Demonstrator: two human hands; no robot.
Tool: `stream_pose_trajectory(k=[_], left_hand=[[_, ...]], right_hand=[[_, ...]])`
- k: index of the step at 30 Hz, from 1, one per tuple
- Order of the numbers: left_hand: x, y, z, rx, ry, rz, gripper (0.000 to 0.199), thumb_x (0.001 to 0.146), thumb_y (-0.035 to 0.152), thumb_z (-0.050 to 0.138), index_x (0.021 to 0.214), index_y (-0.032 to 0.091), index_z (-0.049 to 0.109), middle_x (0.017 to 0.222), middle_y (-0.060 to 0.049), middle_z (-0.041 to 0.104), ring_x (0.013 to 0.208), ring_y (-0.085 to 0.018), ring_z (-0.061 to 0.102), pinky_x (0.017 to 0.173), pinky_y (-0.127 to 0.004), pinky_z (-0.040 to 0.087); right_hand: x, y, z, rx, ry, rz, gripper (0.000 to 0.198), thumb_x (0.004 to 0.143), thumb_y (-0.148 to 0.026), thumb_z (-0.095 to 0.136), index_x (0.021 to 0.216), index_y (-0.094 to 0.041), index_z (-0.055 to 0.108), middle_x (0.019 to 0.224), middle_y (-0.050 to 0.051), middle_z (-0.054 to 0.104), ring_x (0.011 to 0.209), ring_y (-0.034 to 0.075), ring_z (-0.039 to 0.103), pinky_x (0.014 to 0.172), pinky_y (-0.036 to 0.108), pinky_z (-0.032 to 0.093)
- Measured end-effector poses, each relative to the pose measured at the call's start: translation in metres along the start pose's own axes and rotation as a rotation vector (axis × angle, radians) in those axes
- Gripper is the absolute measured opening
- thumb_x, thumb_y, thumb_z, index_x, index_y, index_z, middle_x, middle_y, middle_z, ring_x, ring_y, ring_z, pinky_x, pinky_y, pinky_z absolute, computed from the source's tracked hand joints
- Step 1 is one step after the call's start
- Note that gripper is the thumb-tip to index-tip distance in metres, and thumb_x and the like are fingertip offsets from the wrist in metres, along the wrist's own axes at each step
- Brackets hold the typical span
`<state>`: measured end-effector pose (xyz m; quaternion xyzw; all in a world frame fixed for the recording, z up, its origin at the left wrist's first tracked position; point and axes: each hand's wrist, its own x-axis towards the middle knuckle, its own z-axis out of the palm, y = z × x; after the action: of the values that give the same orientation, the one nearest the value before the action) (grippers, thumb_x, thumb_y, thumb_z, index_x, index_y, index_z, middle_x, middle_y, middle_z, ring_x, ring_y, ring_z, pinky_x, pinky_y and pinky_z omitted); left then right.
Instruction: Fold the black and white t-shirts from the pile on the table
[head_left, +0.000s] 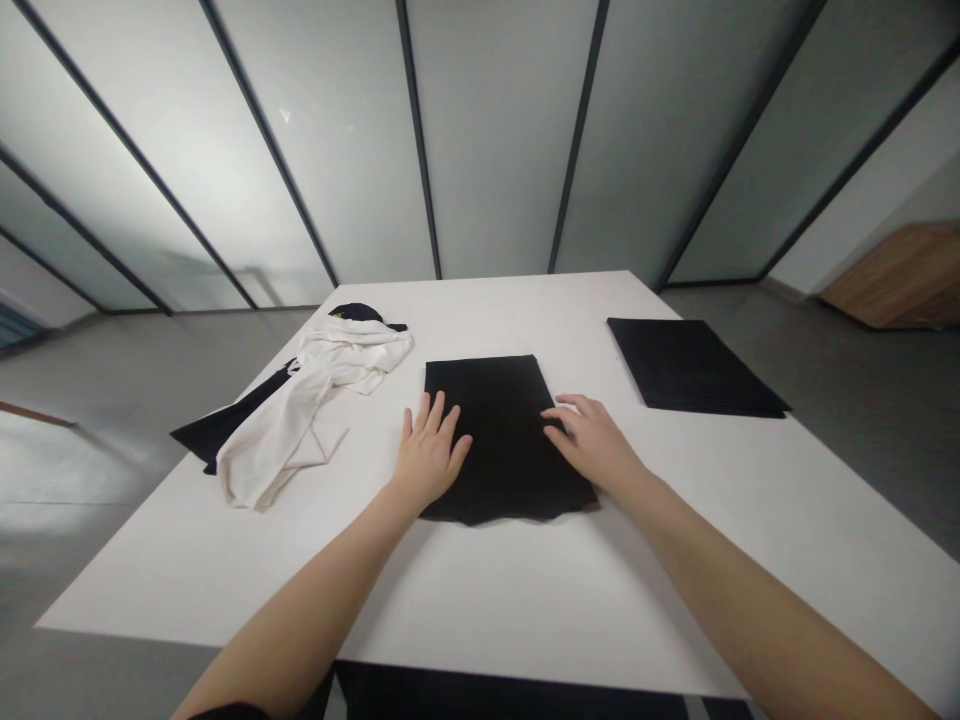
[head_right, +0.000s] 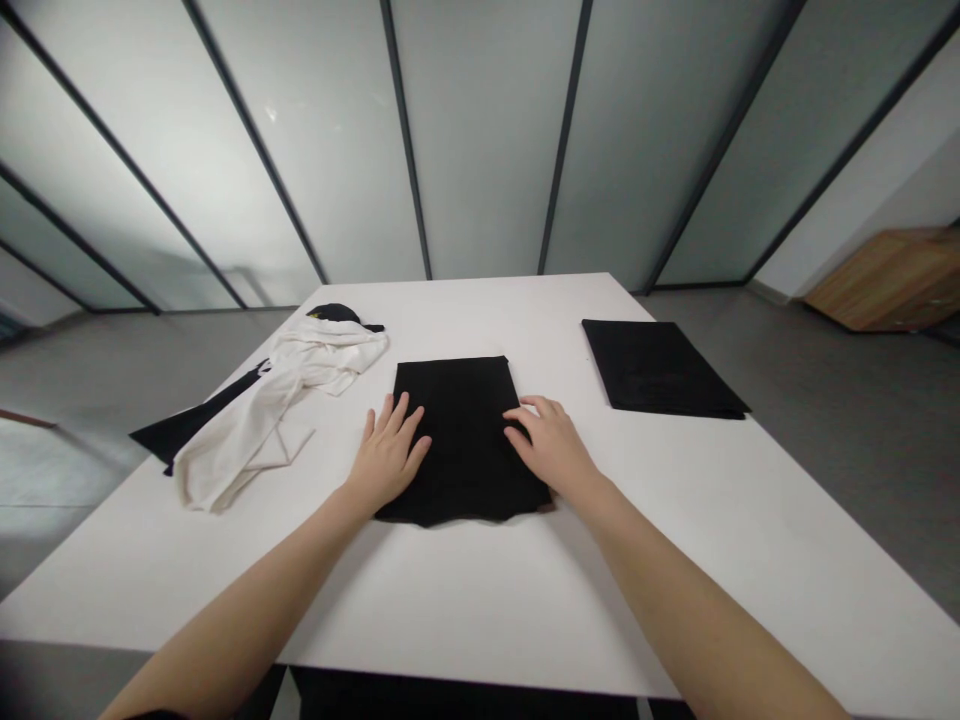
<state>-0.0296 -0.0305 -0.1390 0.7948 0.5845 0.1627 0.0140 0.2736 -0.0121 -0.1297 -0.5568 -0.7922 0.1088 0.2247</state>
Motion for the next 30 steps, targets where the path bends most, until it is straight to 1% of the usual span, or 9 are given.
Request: stream_pose_trajectory(k=[1,3,6,11,16,20,24,27,30], left_hand=[[0.000,0.005,0.001,-0.014,0.033,0.062,0.058,0.110,0.040,0.044,0.164,0.018,0.049,0.178,-0.017,0.032,0.168,-0.039,0.019,0.132,-0.067,0.020],[-0.001,0.015,0.005,-0.046,0.021,0.199,0.061,0.109,0.034,0.043,0.168,0.018,0.043,0.177,-0.015,0.033,0.168,-0.035,0.021,0.134,-0.062,0.021],[-0.007,0.026,0.018,-0.049,-0.110,0.287,0.067,0.106,0.031,0.043,0.171,0.014,0.034,0.175,-0.016,0.039,0.165,-0.033,0.029,0.134,-0.058,0.025],[-0.009,0.029,0.035,0.008,-0.133,0.128,0.068,0.105,0.032,0.044,0.170,0.014,0.038,0.174,-0.017,0.039,0.164,-0.037,0.031,0.132,-0.060,0.028],[0.001,0.005,0.034,0.010,-0.078,-0.113,0.066,0.106,0.036,0.043,0.170,0.017,0.039,0.175,-0.017,0.038,0.163,-0.042,0.031,0.129,-0.063,0.030],[0.005,-0.023,0.027,0.015,0.005,-0.311,0.066,0.106,0.040,0.047,0.165,0.011,0.043,0.168,-0.026,0.046,0.157,-0.045,0.041,0.125,-0.062,0.034],[0.009,-0.034,0.018,-0.095,0.048,-0.300,0.058,0.104,0.036,0.050,0.154,0.007,0.051,0.148,-0.030,0.062,0.143,-0.042,0.056,0.121,-0.057,0.040],[0.015,-0.035,0.009,-0.350,0.036,-0.331,0.053,0.101,0.034,0.057,0.150,0.014,0.051,0.140,-0.024,0.067,0.131,-0.037,0.065,0.113,-0.052,0.048],[0.019,-0.040,-0.004,-0.725,-0.047,-0.515,0.057,0.100,0.040,0.063,0.149,0.019,0.044,0.119,-0.015,0.073,0.099,-0.027,0.074,0.085,-0.039,0.058]], right_hand=[[0.000,-0.009,0.010,0.008,0.038,-0.074,0.042,0.104,-0.036,0.054,0.141,-0.026,0.073,0.157,0.013,0.060,0.151,0.039,0.047,0.125,0.063,0.037],[-0.003,-0.027,0.031,0.025,-0.039,-0.226,0.055,0.106,-0.034,0.049,0.160,-0.025,0.057,0.171,0.011,0.046,0.163,0.038,0.031,0.129,0.065,0.031],[-0.008,-0.045,0.053,-0.023,-0.202,-0.302,0.064,0.108,-0.034,0.044,0.170,-0.020,0.041,0.175,0.012,0.040,0.164,0.037,0.028,0.131,0.062,0.029],[-0.009,-0.046,0.062,-0.107,-0.256,-0.189,0.064,0.112,-0.045,0.037,0.171,-0.021,0.041,0.177,0.010,0.034,0.165,0.037,0.026,0.134,0.059,0.022],[-0.004,-0.023,0.063,-0.116,-0.193,-0.006,0.068,0.111,-0.057,0.035,0.171,-0.024,0.041,0.180,0.010,0.029,0.166,0.040,0.021,0.132,0.063,0.022],[-0.002,-0.001,0.065,-0.092,-0.093,0.134,0.065,0.111,-0.048,0.037,0.169,-0.021,0.042,0.178,0.014,0.033,0.164,0.043,0.027,0.129,0.064,0.028],[0.001,0.011,0.058,0.059,0.037,0.189,0.064,0.104,-0.039,0.051,0.163,-0.016,0.048,0.165,0.022,0.050,0.156,0.042,0.042,0.129,0.063,0.031],[0.006,0.009,0.044,0.374,0.068,0.242,0.068,0.098,-0.038,0.061,0.162,-0.023,0.046,0.160,0.017,0.057,0.150,0.035,0.051,0.127,0.057,0.037],[0.008,0.004,0.024,0.762,-0.033,0.384,0.068,0.098,-0.039,0.063,0.161,-0.029,0.041,0.154,0.013,0.062,0.137,0.028,0.063,0.117,0.048,0.052]])
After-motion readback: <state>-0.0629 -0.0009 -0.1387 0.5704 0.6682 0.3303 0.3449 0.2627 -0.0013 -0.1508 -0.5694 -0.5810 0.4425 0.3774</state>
